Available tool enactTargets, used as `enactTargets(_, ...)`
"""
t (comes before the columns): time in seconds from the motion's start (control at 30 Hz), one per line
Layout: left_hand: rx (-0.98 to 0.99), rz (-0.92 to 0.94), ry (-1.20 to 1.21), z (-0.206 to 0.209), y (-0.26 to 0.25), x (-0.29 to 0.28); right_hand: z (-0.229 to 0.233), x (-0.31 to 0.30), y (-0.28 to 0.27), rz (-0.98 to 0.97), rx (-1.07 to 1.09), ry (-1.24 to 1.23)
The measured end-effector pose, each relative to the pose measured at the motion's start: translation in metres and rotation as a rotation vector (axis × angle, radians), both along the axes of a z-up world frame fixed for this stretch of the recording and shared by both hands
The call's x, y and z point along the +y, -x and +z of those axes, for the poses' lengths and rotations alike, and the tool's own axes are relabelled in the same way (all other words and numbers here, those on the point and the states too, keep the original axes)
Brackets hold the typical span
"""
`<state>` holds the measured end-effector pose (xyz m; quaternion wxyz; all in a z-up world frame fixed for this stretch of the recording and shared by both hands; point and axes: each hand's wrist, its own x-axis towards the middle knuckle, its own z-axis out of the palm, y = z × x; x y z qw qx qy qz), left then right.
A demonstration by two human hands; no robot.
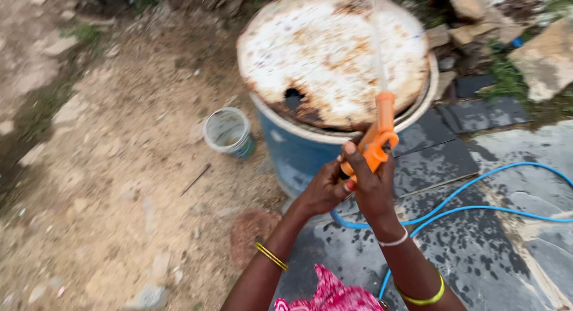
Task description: The person uses a spray nozzle attached to a hose to water a small green plant and several potted plants arranged along the side of a building.
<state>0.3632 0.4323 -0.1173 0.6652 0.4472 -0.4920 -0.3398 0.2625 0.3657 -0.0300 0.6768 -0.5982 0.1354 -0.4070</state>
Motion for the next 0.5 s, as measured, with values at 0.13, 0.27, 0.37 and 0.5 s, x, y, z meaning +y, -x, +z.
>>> enactTargets(0.13,0.087,0.072,-0.121,-0.002,-0.031,0.052,0.006,0.038,-0.042,0.104,-0.002,0.04)
enactTargets(0.27,0.223,0.061,-0.115,0.002,-0.067,0.092,0.011,0.074,-0.082,0.196,-0.021,0.019)
enactTargets(0.37,0.288,0.088,-0.103,0.0,-0.091,0.115,0.013,0.094,-0.111,0.259,-0.043,0.074)
enactTargets(0.5,0.393,0.097,-0.091,-0.014,-0.119,0.143,0.004,0.122,-0.148,0.275,-0.036,0.074)
